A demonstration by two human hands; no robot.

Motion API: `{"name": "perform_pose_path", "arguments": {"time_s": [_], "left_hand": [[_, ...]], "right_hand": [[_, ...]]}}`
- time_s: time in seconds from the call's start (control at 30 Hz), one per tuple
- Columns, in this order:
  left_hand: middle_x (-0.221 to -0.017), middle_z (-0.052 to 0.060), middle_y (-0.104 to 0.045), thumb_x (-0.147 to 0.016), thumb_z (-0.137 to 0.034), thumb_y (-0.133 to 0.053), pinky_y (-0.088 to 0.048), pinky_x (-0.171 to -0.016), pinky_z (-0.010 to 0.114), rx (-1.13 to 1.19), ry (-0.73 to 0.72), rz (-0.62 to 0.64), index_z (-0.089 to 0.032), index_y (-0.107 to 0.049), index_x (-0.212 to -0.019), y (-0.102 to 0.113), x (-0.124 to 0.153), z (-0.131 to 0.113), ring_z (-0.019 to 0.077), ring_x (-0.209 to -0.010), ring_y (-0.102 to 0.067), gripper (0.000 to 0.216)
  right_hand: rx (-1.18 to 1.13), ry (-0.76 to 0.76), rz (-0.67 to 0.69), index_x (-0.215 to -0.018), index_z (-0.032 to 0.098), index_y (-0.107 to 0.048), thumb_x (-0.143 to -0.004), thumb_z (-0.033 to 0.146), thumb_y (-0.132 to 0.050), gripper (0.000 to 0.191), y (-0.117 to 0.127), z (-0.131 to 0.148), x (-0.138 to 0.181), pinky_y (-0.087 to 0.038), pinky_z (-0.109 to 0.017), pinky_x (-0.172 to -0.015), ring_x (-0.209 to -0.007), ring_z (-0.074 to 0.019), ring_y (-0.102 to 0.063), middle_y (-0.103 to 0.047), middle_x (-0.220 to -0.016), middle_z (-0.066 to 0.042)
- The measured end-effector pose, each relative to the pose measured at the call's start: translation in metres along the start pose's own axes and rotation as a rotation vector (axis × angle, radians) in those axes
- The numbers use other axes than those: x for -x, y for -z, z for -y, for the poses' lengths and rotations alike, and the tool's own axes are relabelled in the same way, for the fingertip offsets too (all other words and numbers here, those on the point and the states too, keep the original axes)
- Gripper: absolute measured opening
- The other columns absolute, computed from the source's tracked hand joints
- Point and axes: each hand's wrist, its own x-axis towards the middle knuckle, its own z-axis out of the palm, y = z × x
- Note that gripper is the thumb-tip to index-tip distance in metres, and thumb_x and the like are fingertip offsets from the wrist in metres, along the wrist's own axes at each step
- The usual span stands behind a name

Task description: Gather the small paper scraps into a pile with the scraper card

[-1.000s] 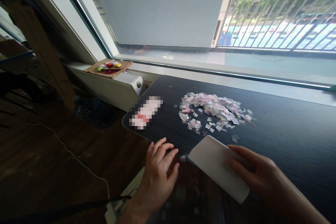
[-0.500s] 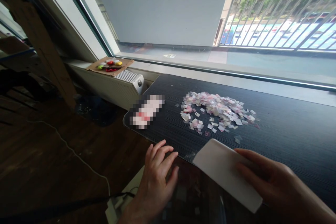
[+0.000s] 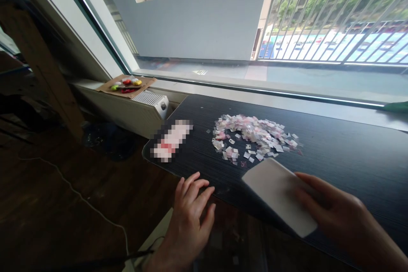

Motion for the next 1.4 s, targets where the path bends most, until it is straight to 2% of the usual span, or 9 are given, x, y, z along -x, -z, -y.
{"name": "perform_pose_path", "arguments": {"time_s": [0.13, 0.3, 0.4, 0.5, 0.63, 0.8, 1.03, 1.2, 1.4], "left_hand": [[-0.115, 0.010, -0.064, -0.089, -0.013, -0.048, -0.035, -0.108, 0.063, 0.007, -0.017, 0.026, -0.019, -0.065, -0.113, -0.009, -0.023, -0.002, 0.0305, -0.125, -0.050, 0.030], [-0.119, 0.012, -0.063, -0.087, -0.015, -0.051, -0.032, -0.109, 0.066, -0.015, 0.004, 0.108, -0.017, -0.063, -0.119, -0.025, -0.060, -0.008, 0.0323, -0.128, -0.047, 0.034], [-0.124, 0.013, -0.060, -0.085, -0.016, -0.057, -0.030, -0.107, 0.070, -0.034, 0.004, 0.178, -0.020, -0.061, -0.124, -0.030, -0.071, -0.009, 0.0343, -0.130, -0.045, 0.040], [-0.123, 0.011, -0.059, -0.086, -0.016, -0.057, -0.028, -0.108, 0.070, -0.030, 0.001, 0.186, -0.024, -0.066, -0.118, -0.027, -0.068, -0.009, 0.0334, -0.131, -0.043, 0.034], [-0.120, 0.009, -0.060, -0.088, -0.016, -0.053, -0.028, -0.110, 0.067, -0.017, 0.008, 0.153, -0.022, -0.069, -0.106, -0.017, -0.056, -0.005, 0.0313, -0.130, -0.045, 0.025], [-0.119, 0.012, -0.062, -0.088, -0.017, -0.050, -0.029, -0.109, 0.067, -0.041, 0.007, 0.123, -0.018, -0.064, -0.116, -0.021, -0.056, 0.001, 0.0319, -0.129, -0.046, 0.031], [-0.117, 0.012, -0.063, -0.087, -0.015, -0.051, -0.031, -0.108, 0.066, -0.026, -0.009, 0.110, -0.017, -0.066, -0.112, -0.027, -0.059, -0.002, 0.0317, -0.127, -0.048, 0.029], [-0.124, 0.011, -0.060, -0.087, -0.018, -0.054, -0.027, -0.108, 0.069, 0.023, -0.133, 0.203, -0.025, -0.069, -0.113, -0.023, -0.059, -0.012, 0.0333, -0.131, -0.044, 0.031], [-0.121, 0.011, -0.062, -0.088, -0.019, -0.052, -0.027, -0.110, 0.068, 0.033, -0.090, 0.135, -0.021, -0.069, -0.111, -0.015, -0.051, -0.006, 0.0327, -0.129, -0.046, 0.028]], "right_hand": [[0.085, -0.026, -0.114, -0.109, 0.018, -0.074, -0.078, 0.046, -0.051, 0.049, 0.002, 0.008, -0.018, -0.054, -0.034, -0.065, -0.077, -0.0266, -0.072, -0.078, -0.087, -0.008], [-0.023, -0.027, 0.001, -0.109, 0.016, -0.074, -0.077, 0.046, -0.051, 0.050, -0.003, 0.012, -0.014, -0.054, -0.033, -0.059, -0.071, -0.0253, -0.071, -0.078, -0.087, -0.009], [-0.065, -0.023, -0.049, -0.107, 0.018, -0.075, -0.077, 0.046, -0.053, 0.047, -0.003, 0.008, -0.011, -0.055, -0.032, -0.060, -0.072, -0.0255, -0.072, -0.079, -0.087, -0.008], [-0.065, -0.036, -0.093, -0.109, 0.020, -0.075, -0.077, 0.046, -0.054, 0.046, -0.001, 0.008, -0.012, -0.055, -0.032, -0.061, -0.077, -0.0262, -0.072, -0.079, -0.091, -0.008], [-0.057, -0.047, -0.105, -0.114, 0.020, -0.073, -0.079, 0.046, -0.051, 0.049, -0.005, 0.021, -0.016, -0.053, -0.031, -0.056, -0.075, -0.0250, -0.071, -0.078, -0.095, -0.009], [-0.013, 0.045, -0.105, -0.115, 0.020, -0.072, -0.081, 0.044, -0.050, 0.047, -0.013, 0.036, -0.028, -0.053, -0.032, -0.066, -0.084, -0.0253, -0.072, -0.078, -0.099, -0.009], [0.059, 0.028, -0.119, -0.107, 0.023, -0.075, -0.080, 0.043, -0.050, 0.042, 0.005, 0.023, -0.013, -0.049, -0.030, -0.050, -0.057, -0.0211, -0.067, -0.077, -0.076, -0.005], [0.100, 0.007, -0.129, -0.115, 0.025, -0.070, -0.081, 0.047, -0.051, 0.045, 0.016, 0.016, -0.005, -0.049, -0.030, -0.050, -0.058, -0.0218, -0.067, -0.076, -0.076, -0.004], [0.001, 0.039, -0.155, -0.111, 0.024, -0.071, -0.081, 0.046, -0.053, 0.041, 0.005, 0.026, -0.005, -0.051, -0.028, -0.052, -0.060, -0.0197, -0.068, -0.077, -0.082, -0.004]]}}
